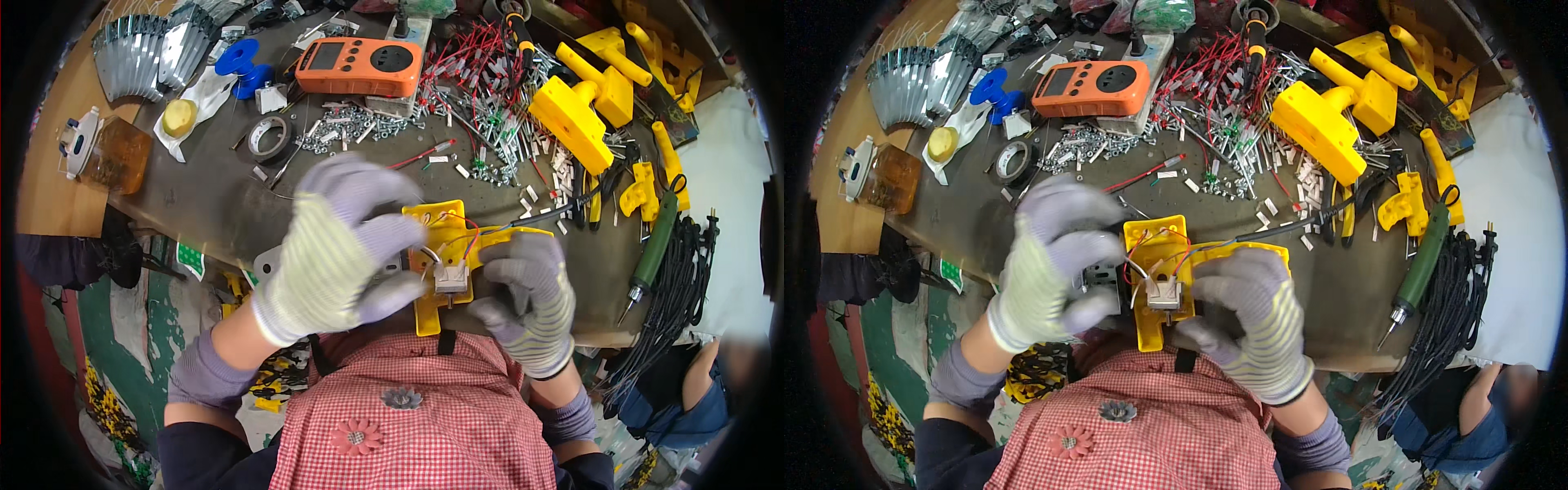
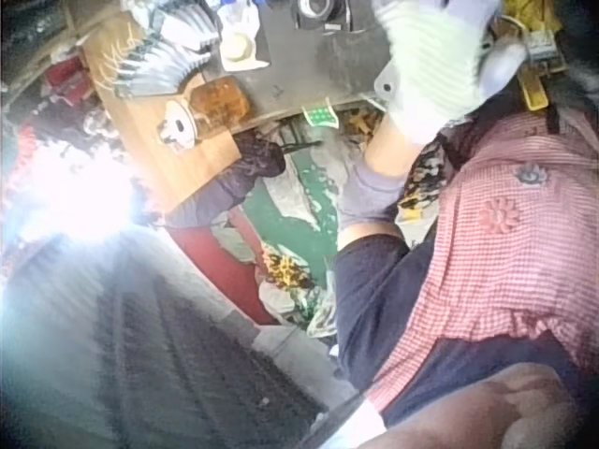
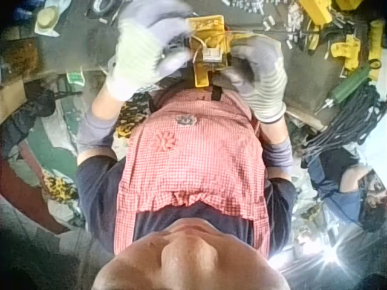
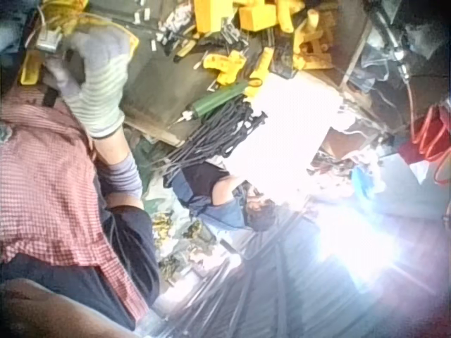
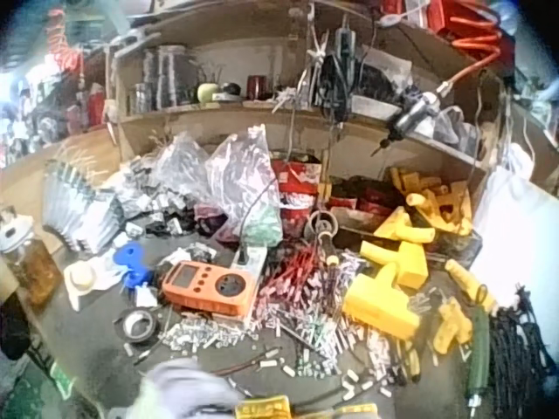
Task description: The person assembles a handheld tool by soldering wires with a soldering iron, placing internal components and wiring into the plastic handle casing, fitting the cover onto the handle, and driving screws using a power screwdriver.
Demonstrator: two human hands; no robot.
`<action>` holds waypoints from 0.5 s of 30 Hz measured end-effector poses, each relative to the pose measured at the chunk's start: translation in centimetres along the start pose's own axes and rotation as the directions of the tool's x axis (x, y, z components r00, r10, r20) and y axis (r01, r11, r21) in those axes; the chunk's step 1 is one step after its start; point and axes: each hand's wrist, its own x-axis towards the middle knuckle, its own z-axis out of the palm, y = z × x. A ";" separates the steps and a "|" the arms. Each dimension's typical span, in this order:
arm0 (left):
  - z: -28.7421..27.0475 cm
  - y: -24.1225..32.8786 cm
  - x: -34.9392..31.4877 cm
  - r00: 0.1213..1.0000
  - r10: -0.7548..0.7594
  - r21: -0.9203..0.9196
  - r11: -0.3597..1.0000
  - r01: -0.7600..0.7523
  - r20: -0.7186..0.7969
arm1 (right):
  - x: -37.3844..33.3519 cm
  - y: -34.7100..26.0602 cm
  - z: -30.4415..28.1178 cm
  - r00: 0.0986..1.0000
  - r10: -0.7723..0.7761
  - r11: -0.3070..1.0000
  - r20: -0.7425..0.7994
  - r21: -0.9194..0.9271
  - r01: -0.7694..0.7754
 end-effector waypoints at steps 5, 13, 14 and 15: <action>0.4 1.9 -2.5 0.983 0.063 0.186 0.978 -0.096 0.175 | 1.7 -0.6 -1.2 0.979 -0.063 0.964 0.194 -0.244 0.111; 1.3 1.1 -2.6 0.972 -0.163 0.276 0.955 0.112 0.170 | 2.9 1.0 -1.3 0.937 -0.098 0.991 0.336 0.124 0.059; 1.3 1.1 -2.5 0.972 -0.163 0.272 0.956 0.113 0.169 | 3.1 1.1 -1.5 0.918 -0.091 0.983 0.385 0.180 0.022; 1.2 1.0 -2.4 0.970 -0.164 0.243 0.963 0.119 0.177 | 3.3 1.1 -1.4 0.913 -0.065 0.957 0.403 0.284 -0.057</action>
